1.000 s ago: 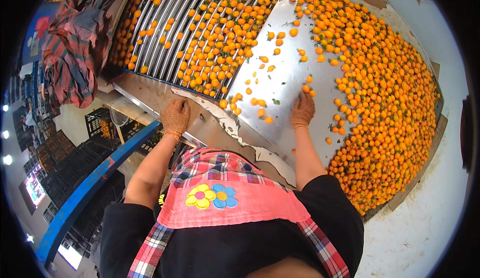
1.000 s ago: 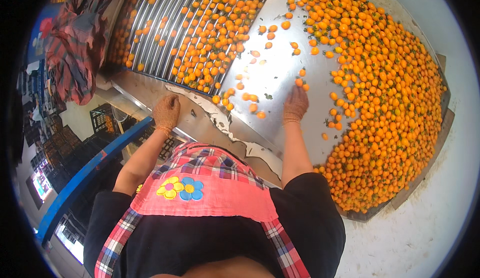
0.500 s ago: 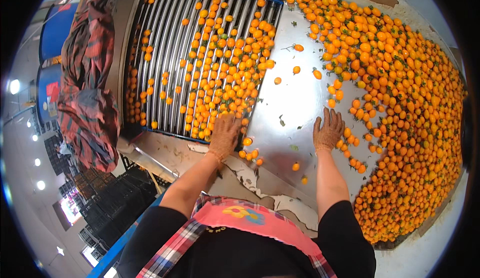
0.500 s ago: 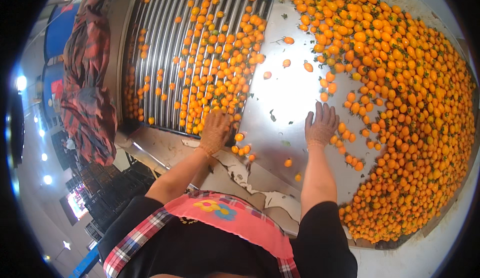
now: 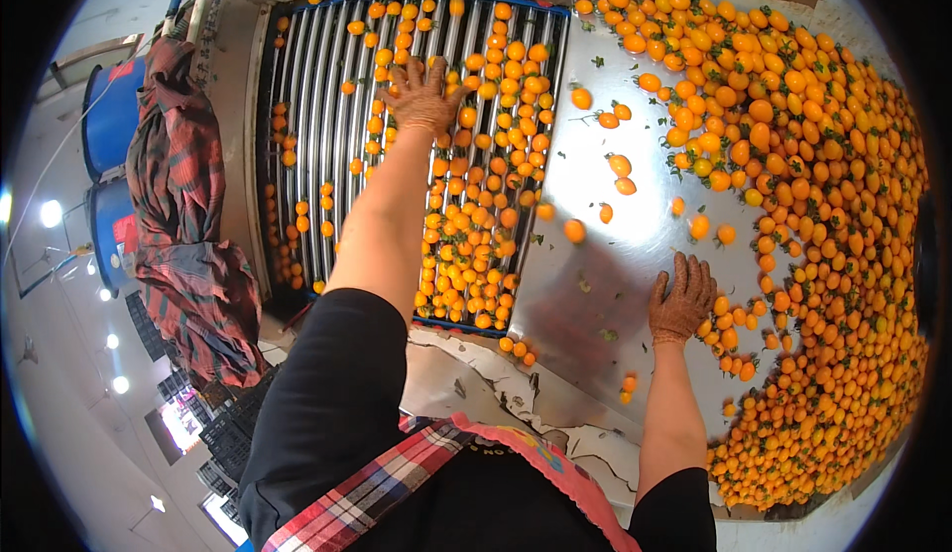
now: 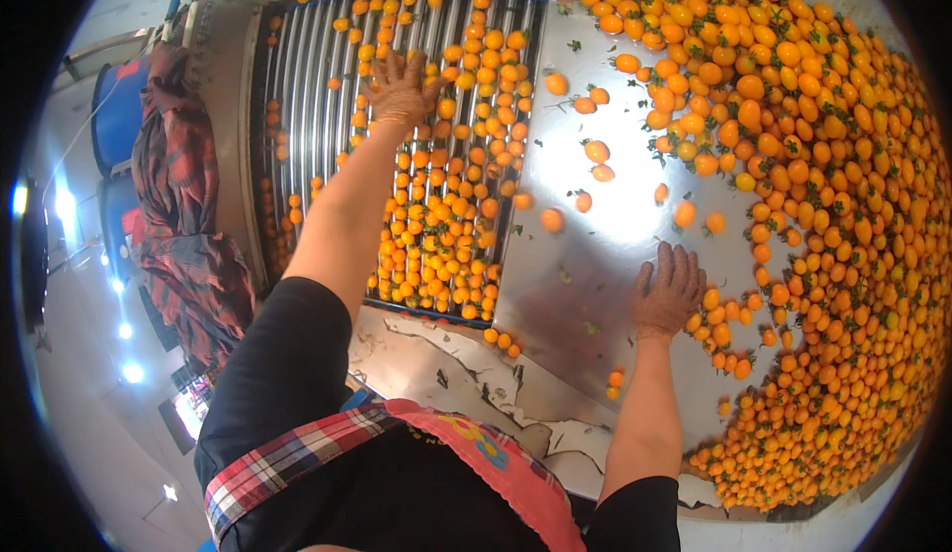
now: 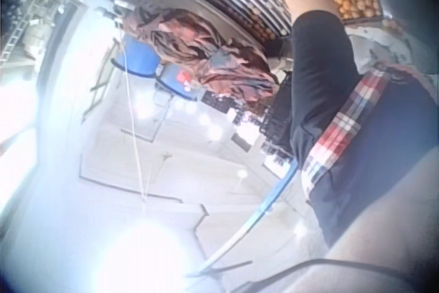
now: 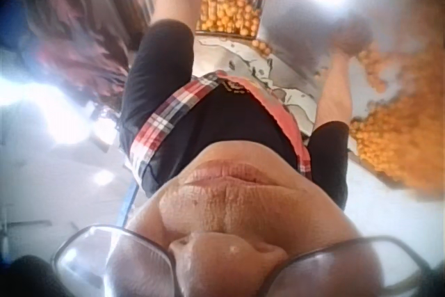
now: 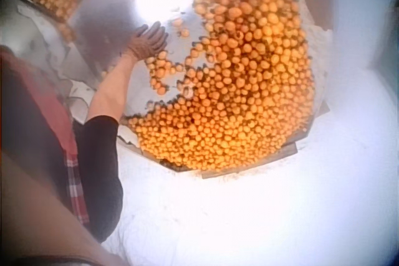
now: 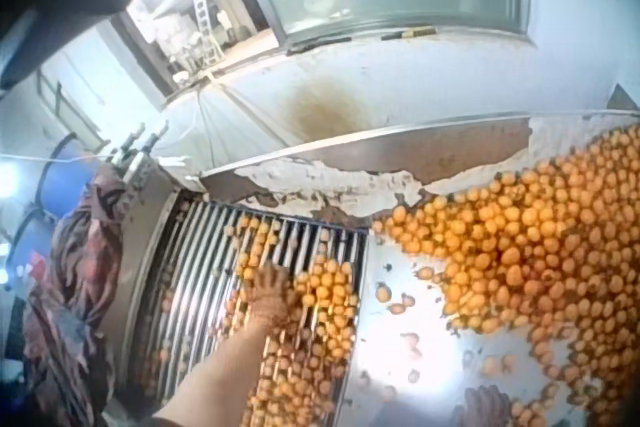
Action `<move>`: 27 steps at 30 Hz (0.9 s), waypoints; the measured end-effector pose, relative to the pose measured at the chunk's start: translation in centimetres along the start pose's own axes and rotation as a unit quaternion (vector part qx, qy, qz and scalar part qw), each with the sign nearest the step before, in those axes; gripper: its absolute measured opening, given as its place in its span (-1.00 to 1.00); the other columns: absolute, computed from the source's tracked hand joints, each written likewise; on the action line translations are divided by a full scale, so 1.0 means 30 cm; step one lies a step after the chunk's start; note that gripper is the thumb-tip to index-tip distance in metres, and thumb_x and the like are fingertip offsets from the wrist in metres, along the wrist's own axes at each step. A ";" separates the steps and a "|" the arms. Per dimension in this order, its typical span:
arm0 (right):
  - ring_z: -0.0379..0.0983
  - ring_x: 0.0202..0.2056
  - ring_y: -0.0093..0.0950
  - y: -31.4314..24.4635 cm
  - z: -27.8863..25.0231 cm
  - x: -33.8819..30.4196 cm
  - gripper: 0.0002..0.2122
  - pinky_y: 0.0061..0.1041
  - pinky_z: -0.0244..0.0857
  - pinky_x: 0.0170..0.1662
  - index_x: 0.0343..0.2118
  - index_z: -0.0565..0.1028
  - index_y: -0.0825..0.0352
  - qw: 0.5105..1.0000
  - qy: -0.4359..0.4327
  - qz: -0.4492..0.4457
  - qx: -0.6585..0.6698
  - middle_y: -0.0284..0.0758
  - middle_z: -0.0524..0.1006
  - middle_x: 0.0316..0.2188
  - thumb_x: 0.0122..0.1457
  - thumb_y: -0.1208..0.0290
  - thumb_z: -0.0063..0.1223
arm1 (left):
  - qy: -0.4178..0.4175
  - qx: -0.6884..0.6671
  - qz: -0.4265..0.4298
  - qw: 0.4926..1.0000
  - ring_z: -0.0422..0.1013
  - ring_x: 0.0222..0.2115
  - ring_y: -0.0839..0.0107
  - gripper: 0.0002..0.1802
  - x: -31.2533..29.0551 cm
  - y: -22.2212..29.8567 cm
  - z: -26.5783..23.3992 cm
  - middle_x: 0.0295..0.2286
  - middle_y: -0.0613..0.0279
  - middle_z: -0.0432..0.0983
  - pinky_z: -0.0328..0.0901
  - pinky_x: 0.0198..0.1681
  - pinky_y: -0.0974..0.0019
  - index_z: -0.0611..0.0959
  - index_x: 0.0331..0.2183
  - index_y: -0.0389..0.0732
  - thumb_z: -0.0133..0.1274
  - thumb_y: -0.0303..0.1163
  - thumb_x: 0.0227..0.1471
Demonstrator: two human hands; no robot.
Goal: The person sorts small orange fruits by hand on a processing machine, moving them from a pile onto a vibrating metal grate while discarding leaves and stems into a crate.
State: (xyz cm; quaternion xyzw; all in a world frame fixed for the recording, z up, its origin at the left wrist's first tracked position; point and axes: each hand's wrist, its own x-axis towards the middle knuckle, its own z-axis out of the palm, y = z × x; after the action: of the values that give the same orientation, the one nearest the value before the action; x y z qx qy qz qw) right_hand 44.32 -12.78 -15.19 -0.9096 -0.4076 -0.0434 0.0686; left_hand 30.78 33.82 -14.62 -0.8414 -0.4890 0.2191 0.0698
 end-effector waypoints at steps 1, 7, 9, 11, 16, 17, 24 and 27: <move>0.23 0.10 -0.30 0.003 0.003 -0.004 -0.66 -0.15 0.07 0.16 0.01 0.43 0.16 1.000 -0.001 0.002 -0.004 -0.33 0.39 0.01 0.18 0.22 -0.03 | 0.042 0.009 0.031 0.999 -0.22 0.26 -0.03 -0.28 0.002 -0.061 0.041 0.27 0.19 -0.19 -0.26 0.18 -0.36 0.05 0.24 0.22 -0.35 0.26 0.12; 0.23 0.09 -0.32 -0.009 0.000 0.011 -0.66 -0.16 0.10 0.15 0.00 0.42 0.11 1.000 0.004 -0.006 -0.003 -0.38 0.37 -0.01 0.14 0.24 0.01 | 0.147 -0.011 -0.056 0.988 -0.11 0.19 -0.19 -0.36 -0.293 -0.114 0.262 0.21 -0.13 -0.10 -0.18 0.15 -0.34 0.13 0.21 -0.03 -0.32 0.06 0.20; 0.22 0.09 -0.31 -0.001 0.012 0.001 -0.66 -0.16 0.10 0.15 0.00 0.41 0.11 1.000 0.007 -0.002 -0.012 -0.38 0.37 -0.01 0.15 0.24 0.00 | 0.020 0.005 0.140 0.990 -0.13 0.21 -0.15 -0.33 -0.476 -0.046 0.219 0.23 -0.11 -0.10 -0.26 0.19 -0.33 0.15 0.22 -0.07 -0.28 0.05 0.18; 0.21 0.09 -0.31 0.000 0.002 -0.005 -0.66 -0.16 0.10 0.15 0.00 0.41 0.11 1.000 0.003 -0.013 -0.012 -0.37 0.36 -0.01 0.16 0.23 0.00 | 0.086 -0.117 0.184 0.972 -0.13 0.21 -0.16 -0.30 -0.645 -0.100 0.356 0.22 -0.04 -0.06 -0.25 0.19 -0.33 0.19 0.21 0.01 -0.18 0.10 0.12; 0.19 0.10 -0.31 -0.004 0.014 -0.004 -0.64 -0.16 0.10 0.15 0.03 0.37 0.12 0.999 0.012 -0.023 -0.027 -0.37 0.32 0.01 0.16 0.22 0.00 | -0.093 -0.087 0.301 0.945 -0.13 0.23 -0.12 -0.24 -0.930 -0.290 0.320 0.20 0.03 0.01 -0.20 0.19 -0.32 0.25 0.16 0.21 0.04 0.14 -0.06; 0.18 0.10 -0.31 -0.010 0.012 -0.001 -0.63 -0.16 0.09 0.15 0.04 0.36 0.12 0.999 0.004 -0.024 -0.025 -0.37 0.32 0.01 0.16 0.22 -0.01 | -0.107 -0.070 0.344 0.930 -0.14 0.23 -0.11 -0.23 -0.973 -0.356 0.344 0.20 0.06 0.01 -0.21 0.20 -0.30 0.25 0.15 0.26 0.09 0.13 -0.10; 0.15 0.13 -0.31 0.003 0.012 -0.003 -0.63 -0.14 0.06 0.16 0.05 0.33 0.09 0.999 -0.008 -0.017 -0.029 -0.37 0.31 0.02 0.17 0.21 -0.03 | -0.034 -0.030 0.039 0.998 0.05 0.14 0.02 -0.30 -0.990 -0.491 0.378 0.18 0.10 0.05 -0.04 0.14 -0.21 0.33 0.10 0.19 0.11 0.07 -0.10; 0.15 0.13 -0.32 -0.005 0.016 -0.006 -0.63 -0.14 0.06 0.17 0.05 0.34 0.09 1.000 -0.010 -0.018 -0.020 -0.37 0.31 0.02 0.17 0.21 -0.02 | 0.003 -0.106 -0.193 0.975 -0.04 0.15 -0.20 -0.29 -1.052 -0.407 0.519 0.16 -0.12 0.02 -0.10 0.16 -0.25 0.28 0.14 0.06 0.05 0.03 -0.04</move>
State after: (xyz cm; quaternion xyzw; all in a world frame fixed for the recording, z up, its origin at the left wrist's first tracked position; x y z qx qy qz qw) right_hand 44.12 -12.73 -15.68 -0.9036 -0.4237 -0.0434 0.0453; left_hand 0.86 11.64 -15.03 -0.7343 -0.6625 0.1463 0.0226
